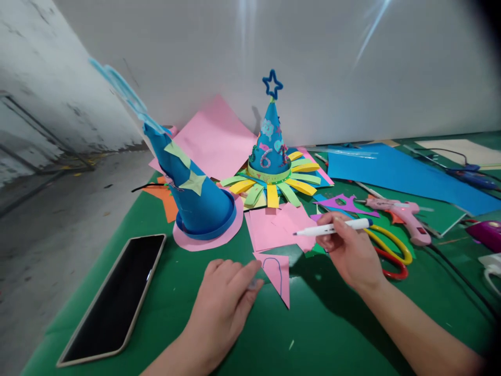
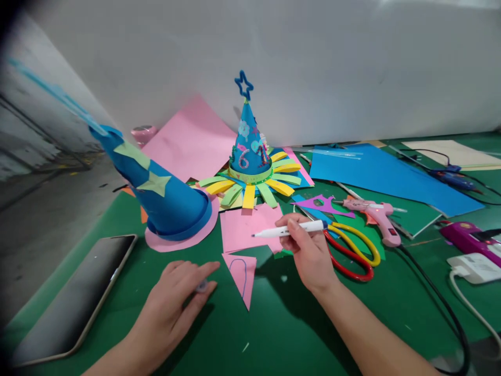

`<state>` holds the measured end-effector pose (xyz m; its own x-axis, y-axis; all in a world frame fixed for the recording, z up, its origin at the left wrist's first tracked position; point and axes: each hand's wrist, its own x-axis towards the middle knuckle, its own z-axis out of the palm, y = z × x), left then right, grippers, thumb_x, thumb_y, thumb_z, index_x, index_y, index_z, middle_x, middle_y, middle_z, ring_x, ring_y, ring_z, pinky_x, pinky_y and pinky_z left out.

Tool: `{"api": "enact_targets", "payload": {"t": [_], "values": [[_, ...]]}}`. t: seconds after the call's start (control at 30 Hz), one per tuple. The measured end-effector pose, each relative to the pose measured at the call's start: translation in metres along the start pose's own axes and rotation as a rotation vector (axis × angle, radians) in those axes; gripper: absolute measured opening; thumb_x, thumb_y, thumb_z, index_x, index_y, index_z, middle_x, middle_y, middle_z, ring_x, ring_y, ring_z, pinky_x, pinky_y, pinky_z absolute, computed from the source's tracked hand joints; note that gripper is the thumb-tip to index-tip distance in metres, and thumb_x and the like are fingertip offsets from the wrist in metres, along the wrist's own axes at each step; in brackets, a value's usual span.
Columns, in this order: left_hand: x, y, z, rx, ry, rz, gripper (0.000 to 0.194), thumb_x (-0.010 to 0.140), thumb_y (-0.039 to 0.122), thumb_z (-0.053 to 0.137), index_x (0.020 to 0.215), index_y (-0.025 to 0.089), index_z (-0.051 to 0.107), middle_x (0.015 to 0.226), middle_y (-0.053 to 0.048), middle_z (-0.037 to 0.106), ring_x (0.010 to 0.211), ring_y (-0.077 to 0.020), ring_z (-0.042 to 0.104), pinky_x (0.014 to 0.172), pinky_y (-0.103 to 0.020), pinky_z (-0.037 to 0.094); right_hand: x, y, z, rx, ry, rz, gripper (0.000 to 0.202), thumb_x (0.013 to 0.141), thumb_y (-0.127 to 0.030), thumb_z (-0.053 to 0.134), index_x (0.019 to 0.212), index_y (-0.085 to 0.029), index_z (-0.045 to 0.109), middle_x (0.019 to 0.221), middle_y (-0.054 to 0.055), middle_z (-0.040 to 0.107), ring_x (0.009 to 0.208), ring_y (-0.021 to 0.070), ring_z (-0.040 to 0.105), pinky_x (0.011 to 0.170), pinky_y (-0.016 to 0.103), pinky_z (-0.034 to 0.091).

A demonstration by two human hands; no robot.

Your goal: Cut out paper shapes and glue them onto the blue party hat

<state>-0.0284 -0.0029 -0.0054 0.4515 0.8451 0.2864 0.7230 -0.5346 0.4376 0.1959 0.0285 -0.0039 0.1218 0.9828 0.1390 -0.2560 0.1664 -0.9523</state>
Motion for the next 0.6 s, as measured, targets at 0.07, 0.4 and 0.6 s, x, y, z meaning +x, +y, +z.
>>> {"api": "enact_targets", "payload": {"t": [0.07, 0.4, 0.6], "values": [[0.007, 0.004, -0.004, -0.119, -0.017, -0.102, 0.023, 0.084, 0.024, 0.039, 0.101, 0.02, 0.054, 0.082, -0.005, 0.062, 0.074, -0.0176, 0.055, 0.064, -0.03, 0.044, -0.005, -0.001, 0.003, -0.028, -0.014, -0.042, 0.018, 0.08, -0.033, 0.049, 0.071, -0.02, 0.059, 0.057, -0.002, 0.042, 0.048, 0.01, 0.033, 0.044, 0.024, 0.028], [0.032, 0.016, 0.014, -0.337, -0.066, -0.303, 0.02, 0.085, 0.026, 0.035, 0.07, 0.018, 0.045, 0.062, 0.002, 0.044, 0.058, -0.0129, 0.041, 0.052, -0.024, 0.034, -0.026, 0.001, 0.007, -0.121, -0.18, -0.131, 0.01, 0.081, -0.031, 0.051, 0.083, -0.023, 0.057, 0.059, -0.001, 0.047, 0.051, 0.012, 0.041, 0.044, 0.024, 0.033], [0.027, 0.015, 0.016, -0.351, -0.075, -0.309, 0.017, 0.084, 0.023, 0.035, 0.07, 0.019, 0.043, 0.062, 0.002, 0.043, 0.058, -0.013, 0.041, 0.052, -0.024, 0.033, -0.027, -0.001, 0.011, -0.304, -0.189, -0.156, 0.006, 0.081, -0.028, 0.052, 0.082, -0.024, 0.056, 0.06, -0.002, 0.048, 0.051, 0.0105, 0.041, 0.043, 0.022, 0.033]]}}
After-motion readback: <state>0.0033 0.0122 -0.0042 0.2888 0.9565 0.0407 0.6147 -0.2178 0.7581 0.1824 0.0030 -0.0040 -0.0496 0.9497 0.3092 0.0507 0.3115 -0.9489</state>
